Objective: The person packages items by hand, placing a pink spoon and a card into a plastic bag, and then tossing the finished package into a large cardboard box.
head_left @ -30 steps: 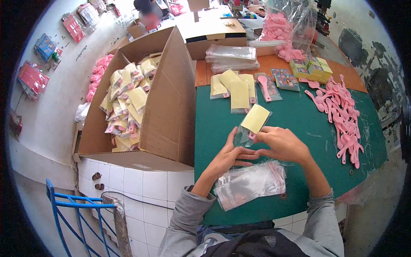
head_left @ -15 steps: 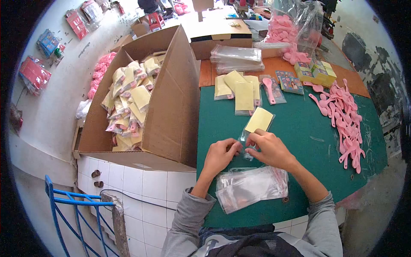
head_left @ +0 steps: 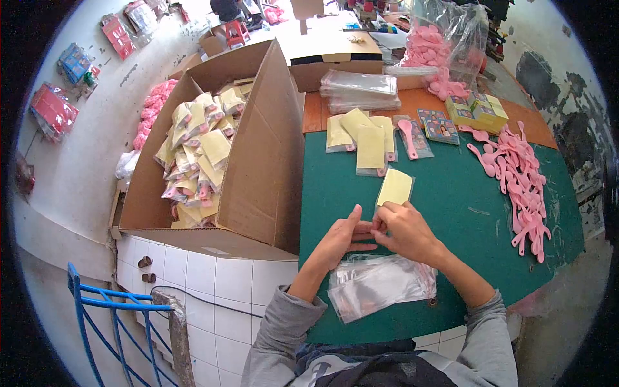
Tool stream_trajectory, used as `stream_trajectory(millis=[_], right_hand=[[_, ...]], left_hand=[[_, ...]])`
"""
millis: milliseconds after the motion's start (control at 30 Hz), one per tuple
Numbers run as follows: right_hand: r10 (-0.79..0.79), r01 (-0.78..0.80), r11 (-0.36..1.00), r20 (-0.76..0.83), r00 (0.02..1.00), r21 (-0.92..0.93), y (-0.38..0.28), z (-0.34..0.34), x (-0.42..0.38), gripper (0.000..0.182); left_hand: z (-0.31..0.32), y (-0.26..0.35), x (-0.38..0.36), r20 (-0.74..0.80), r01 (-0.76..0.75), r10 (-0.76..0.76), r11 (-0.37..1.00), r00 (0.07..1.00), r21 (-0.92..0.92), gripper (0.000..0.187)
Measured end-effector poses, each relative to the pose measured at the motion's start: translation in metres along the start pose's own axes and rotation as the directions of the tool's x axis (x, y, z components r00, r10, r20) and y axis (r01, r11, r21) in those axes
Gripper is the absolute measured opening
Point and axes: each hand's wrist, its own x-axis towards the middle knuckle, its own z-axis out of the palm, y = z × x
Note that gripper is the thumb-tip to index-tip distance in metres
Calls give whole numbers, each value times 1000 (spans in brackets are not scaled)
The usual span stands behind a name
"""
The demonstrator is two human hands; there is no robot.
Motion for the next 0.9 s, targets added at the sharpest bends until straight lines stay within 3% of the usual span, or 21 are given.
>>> stream_trajectory(millis=[233,333,433,533,667,767,833,900], right_hand=[[-199,196,980,272,941,39,-19,0,-10,10],[-219,242,970,338,915,-25,-26,-6,-12,10],[-189,233,969,371,909,-78,-25,-13,-11,10],[-190,251,962,388,902,-111,-25,-13,-12,9],[-187,261,954,392,901,-144,-16,-10,-11,9],[-363,339,932,294,884,131,0,-14,-11,13],[-400,308,905,341,851,294,1,-25,-10,15],[-430,268,878,408,805,397,8,-50,-7,16]], left_hand=[[-3,-15,11,-53,-95,105,983,993,154,41],[2,-7,6,-97,-84,102,981,990,176,37],[7,-1,2,-70,60,-51,989,996,136,30],[2,-13,8,34,-148,145,938,989,313,25],[3,-16,8,-99,-160,178,972,979,172,25],[2,-17,10,-200,-183,221,964,954,194,24],[-3,-17,14,-278,-185,261,944,925,272,24],[0,-15,13,-249,-175,199,978,948,116,25]])
